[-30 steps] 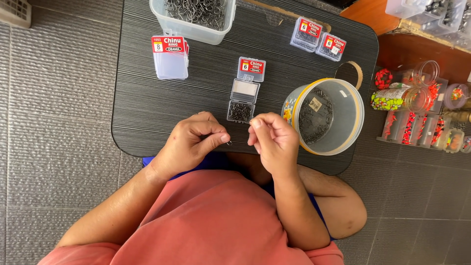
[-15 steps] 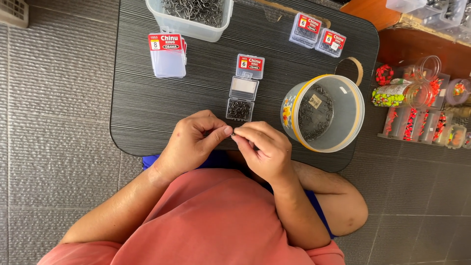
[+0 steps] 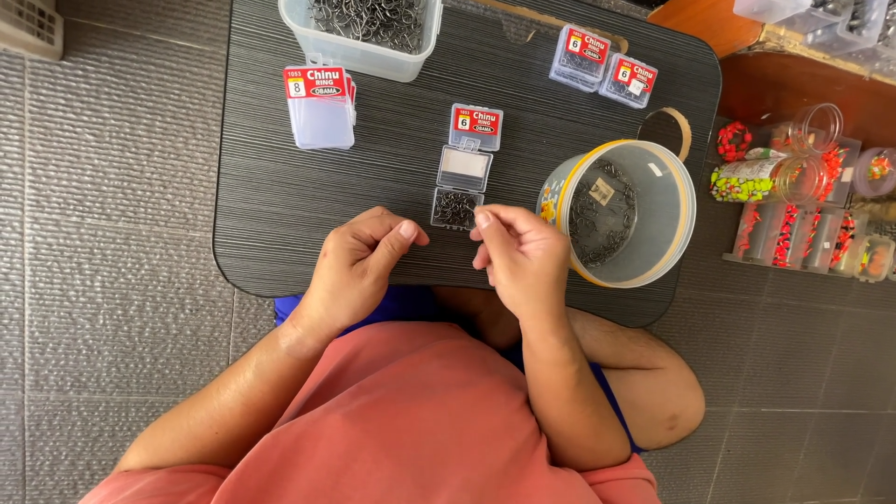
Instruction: The person sits on the floor and assembles fishing rigs by hand. They pick up small metal hooks and swivels from a plastic container and connect them together, placing the finished assemblies into a small box.
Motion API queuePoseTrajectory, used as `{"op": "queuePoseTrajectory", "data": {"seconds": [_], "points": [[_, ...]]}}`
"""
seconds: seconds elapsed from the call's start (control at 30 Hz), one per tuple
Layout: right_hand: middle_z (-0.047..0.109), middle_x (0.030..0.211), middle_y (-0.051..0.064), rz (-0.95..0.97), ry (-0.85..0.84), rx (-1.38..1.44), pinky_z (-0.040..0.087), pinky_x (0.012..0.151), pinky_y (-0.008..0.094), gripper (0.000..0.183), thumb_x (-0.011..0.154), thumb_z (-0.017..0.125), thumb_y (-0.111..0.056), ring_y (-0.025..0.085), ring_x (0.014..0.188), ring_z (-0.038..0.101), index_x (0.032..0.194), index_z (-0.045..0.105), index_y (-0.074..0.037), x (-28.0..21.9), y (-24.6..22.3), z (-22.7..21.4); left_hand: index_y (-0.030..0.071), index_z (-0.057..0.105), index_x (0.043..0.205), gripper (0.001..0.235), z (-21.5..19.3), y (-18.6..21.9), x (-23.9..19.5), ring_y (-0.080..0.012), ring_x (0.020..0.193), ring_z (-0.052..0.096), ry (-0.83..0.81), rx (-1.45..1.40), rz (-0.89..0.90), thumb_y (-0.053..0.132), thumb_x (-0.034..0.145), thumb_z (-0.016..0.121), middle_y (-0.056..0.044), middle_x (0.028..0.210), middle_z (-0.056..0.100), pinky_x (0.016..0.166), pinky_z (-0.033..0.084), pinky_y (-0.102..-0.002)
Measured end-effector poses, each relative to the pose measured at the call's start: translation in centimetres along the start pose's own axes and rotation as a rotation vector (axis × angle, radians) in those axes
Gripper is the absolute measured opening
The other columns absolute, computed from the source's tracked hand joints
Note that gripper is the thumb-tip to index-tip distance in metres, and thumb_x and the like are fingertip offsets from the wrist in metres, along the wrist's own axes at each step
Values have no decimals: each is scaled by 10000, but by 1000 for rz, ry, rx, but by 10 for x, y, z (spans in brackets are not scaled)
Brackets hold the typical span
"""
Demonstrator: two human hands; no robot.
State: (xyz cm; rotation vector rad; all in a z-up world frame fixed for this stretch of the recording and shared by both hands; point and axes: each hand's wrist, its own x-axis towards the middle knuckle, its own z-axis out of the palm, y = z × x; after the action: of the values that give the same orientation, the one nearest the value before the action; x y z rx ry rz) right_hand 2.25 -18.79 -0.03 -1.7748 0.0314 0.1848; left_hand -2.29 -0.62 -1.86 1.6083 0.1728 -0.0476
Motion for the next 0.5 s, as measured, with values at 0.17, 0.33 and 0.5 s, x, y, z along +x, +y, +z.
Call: {"op": "queuePoseTrajectory", "data": {"seconds": [0.17,0.33,0.5], "points": [[699,735,146,-354,40,-324,464,377,262,105,829,685,20,178,462,599,928,721,17,-12,-24,-19,76,737,841,206,-5,15,-1,-201,721,632,-25,59,0,180,953,599,-75,725,617,714,510,-331],[677,725,81,-405,303,-565,484,499,288,150,827,711,15,187,553,602,927,756,-88,17,-21,-93,58,733,843,164,1,15,-1,-148,671,563,-34,99,18,122,941,619,-65,710,596,674,481,-301],[644,1042,249,28,-240,-934,535,766,457,415,787,711,-17,357,863,649,1194,648,29,51,-32,-107,54,738,834,151,13,16,-1,-135,635,528,-57,119,57,116,926,636,-61,693,588,629,460,-288]]}}
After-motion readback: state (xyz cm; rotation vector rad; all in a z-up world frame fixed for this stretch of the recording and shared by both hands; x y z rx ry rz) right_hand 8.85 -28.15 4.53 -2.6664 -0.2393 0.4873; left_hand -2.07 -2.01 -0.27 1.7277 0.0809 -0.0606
